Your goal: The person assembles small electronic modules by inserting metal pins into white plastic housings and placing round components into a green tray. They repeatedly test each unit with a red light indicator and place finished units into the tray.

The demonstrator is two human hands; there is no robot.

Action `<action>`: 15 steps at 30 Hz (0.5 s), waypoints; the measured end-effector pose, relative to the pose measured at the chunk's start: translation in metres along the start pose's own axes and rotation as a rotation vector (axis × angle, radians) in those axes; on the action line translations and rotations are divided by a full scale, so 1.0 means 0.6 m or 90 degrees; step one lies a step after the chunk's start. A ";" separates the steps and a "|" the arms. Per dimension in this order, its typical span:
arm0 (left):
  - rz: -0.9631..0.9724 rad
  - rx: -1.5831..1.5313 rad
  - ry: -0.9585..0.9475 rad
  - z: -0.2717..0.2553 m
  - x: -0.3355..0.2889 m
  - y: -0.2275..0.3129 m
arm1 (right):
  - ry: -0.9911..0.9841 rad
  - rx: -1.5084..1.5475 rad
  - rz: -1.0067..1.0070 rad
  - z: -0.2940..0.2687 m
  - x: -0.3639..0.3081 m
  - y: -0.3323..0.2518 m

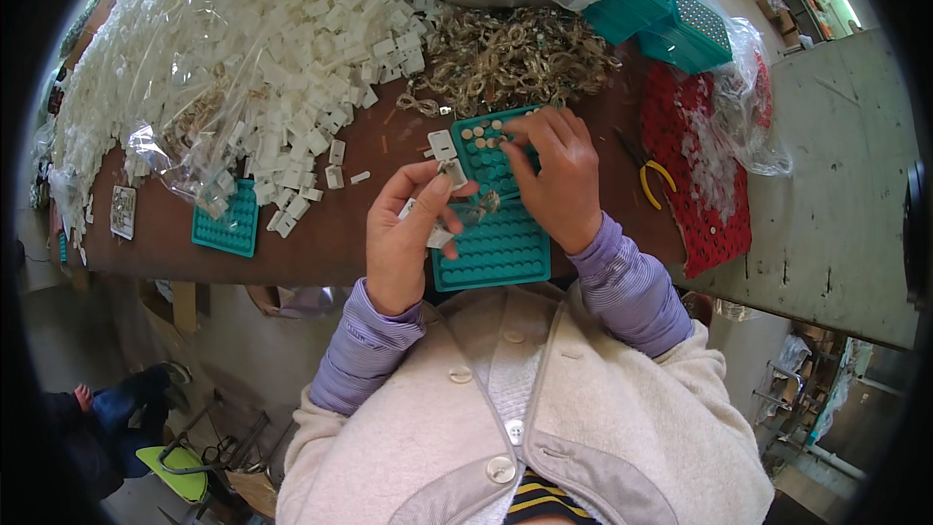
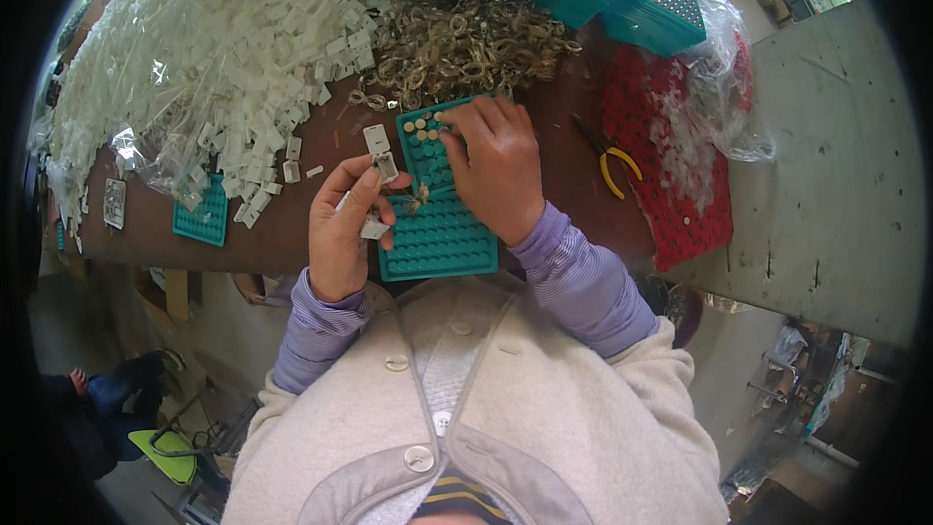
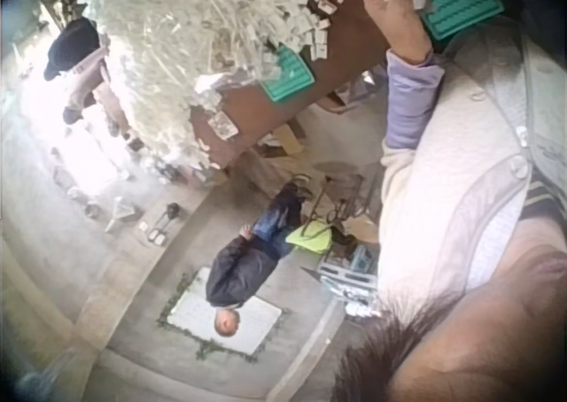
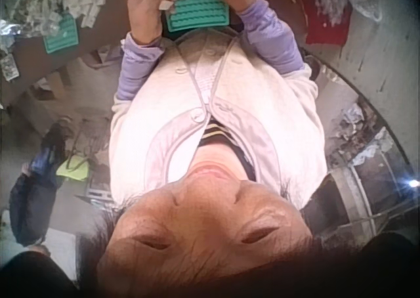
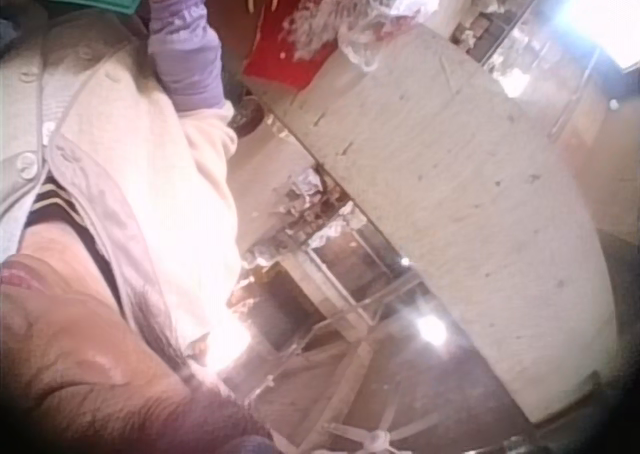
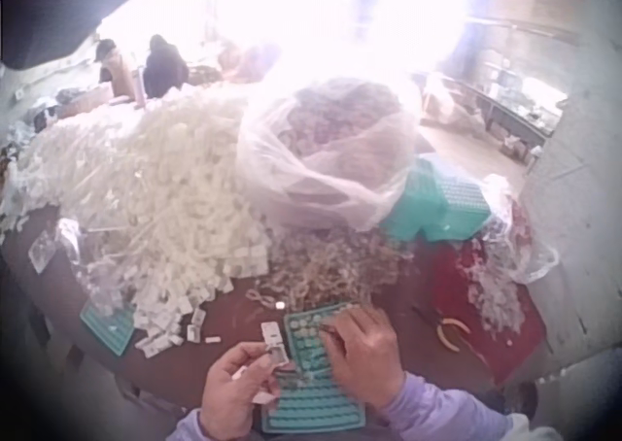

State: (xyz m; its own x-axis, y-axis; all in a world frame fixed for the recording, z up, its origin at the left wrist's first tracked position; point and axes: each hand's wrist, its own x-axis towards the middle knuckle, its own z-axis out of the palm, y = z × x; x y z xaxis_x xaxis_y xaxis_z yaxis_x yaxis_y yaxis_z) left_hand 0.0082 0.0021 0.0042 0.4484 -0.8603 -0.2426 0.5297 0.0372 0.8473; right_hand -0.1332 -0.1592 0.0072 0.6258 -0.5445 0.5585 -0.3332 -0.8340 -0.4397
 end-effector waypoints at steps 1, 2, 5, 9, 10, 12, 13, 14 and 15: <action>-0.002 0.002 -0.004 0.001 0.000 0.000 | -0.002 -0.009 -0.029 0.000 0.002 0.003; -0.012 0.010 -0.001 0.002 0.000 0.001 | -0.007 -0.019 -0.051 0.001 0.006 0.006; -0.011 0.018 -0.004 0.008 -0.002 0.004 | -0.025 -0.032 -0.093 -0.002 0.009 0.008; -0.003 0.041 -0.017 0.018 -0.007 0.005 | -0.001 0.013 -0.066 -0.017 -0.001 -0.003; -0.003 0.045 -0.018 0.021 -0.009 0.004 | 0.018 0.031 -0.069 -0.022 -0.006 -0.006; 0.000 0.068 -0.015 0.028 -0.011 0.002 | 0.047 0.068 -0.061 -0.029 -0.013 -0.007; 0.010 0.070 -0.021 0.031 -0.011 0.000 | 0.045 0.083 -0.046 -0.030 -0.014 -0.005; 0.003 0.067 -0.003 0.033 -0.011 -0.002 | 0.042 0.100 -0.036 -0.028 -0.014 0.000; 0.004 0.058 0.005 0.034 -0.009 -0.003 | 0.039 0.117 -0.027 -0.025 -0.012 0.005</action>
State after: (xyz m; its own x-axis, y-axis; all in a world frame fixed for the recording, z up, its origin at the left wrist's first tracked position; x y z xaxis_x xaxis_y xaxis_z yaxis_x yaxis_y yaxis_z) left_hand -0.0103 -0.0037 0.0136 0.4570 -0.8563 -0.2407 0.4596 -0.0043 0.8881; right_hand -0.1497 -0.1590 0.0124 0.5902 -0.5187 0.6186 -0.1700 -0.8289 -0.5329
